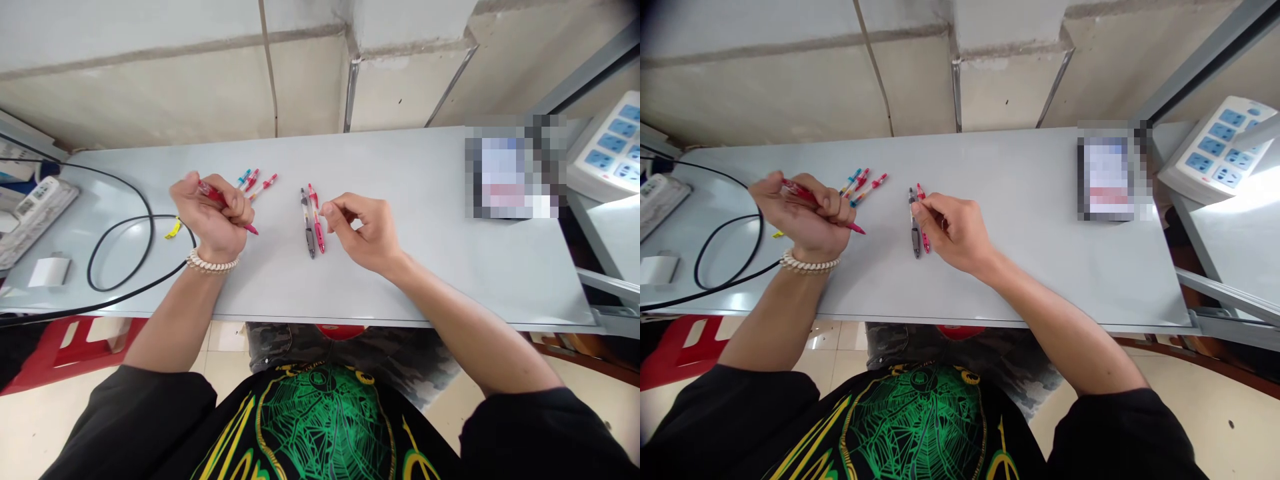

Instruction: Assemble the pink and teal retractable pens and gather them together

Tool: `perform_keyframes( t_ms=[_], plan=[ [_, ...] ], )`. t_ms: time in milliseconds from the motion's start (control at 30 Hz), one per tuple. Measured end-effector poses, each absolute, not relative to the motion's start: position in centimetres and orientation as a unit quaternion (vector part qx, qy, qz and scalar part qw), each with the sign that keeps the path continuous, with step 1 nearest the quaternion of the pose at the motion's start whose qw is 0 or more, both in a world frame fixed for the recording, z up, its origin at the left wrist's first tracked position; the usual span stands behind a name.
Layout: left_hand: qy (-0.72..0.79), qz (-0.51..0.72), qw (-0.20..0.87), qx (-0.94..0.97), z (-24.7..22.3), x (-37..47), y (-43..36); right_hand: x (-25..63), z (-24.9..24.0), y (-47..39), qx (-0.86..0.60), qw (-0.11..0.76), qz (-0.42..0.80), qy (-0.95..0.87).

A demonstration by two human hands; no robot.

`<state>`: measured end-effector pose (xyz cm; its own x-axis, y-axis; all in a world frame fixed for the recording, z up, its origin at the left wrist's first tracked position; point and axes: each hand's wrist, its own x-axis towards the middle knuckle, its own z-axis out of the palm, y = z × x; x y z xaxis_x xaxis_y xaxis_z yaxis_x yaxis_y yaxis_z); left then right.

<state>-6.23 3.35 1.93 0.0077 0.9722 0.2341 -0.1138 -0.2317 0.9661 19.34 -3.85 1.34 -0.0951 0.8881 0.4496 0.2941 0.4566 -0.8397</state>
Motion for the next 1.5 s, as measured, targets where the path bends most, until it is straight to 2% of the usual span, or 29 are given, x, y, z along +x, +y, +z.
perform_keyframes(
  t_ms=[167, 300, 433, 667, 800, 1033, 1267, 1500],
  plan=[
    [0.383, 0.617, 0.395, 0.563, 2.1, -5.6, 3.0, 19.5, 1.3, -3.9, -0.426, 0.499, 0.264, -0.707],
    [0.353, 0.657, 0.231, 0.624, 1.3, -5.0, 2.2, 19.5, 0.9, -3.8, -0.429, 0.455, 0.254, -0.738],
    [0.387, 0.571, 0.089, 0.719, 0.6, -4.8, 1.6, 19.6, 0.5, -3.7, -0.431, 0.376, 0.240, -0.784],
    [0.506, 0.347, 0.050, 0.788, 0.4, -4.7, 1.9, 19.5, 1.2, -3.6, -0.485, 0.207, 0.246, -0.813],
    [0.560, 0.329, 0.082, 0.756, -0.4, -4.9, 2.2, 19.6, 1.1, -3.3, -0.491, 0.168, 0.269, -0.811],
    [0.490, 0.426, 0.226, 0.726, -2.7, -5.7, 3.9, 19.6, 1.3, -3.3, -0.492, 0.150, 0.263, -0.816],
    [0.510, 0.406, 0.160, 0.741, -2.7, -6.5, 4.4, 20.0, 1.6, -3.1, -0.542, 0.147, 0.254, -0.788],
    [0.528, 0.431, 0.173, 0.711, -1.8, -6.6, 4.3, 20.1, 1.0, -2.8, -0.565, 0.243, 0.313, -0.724]
  ],
)
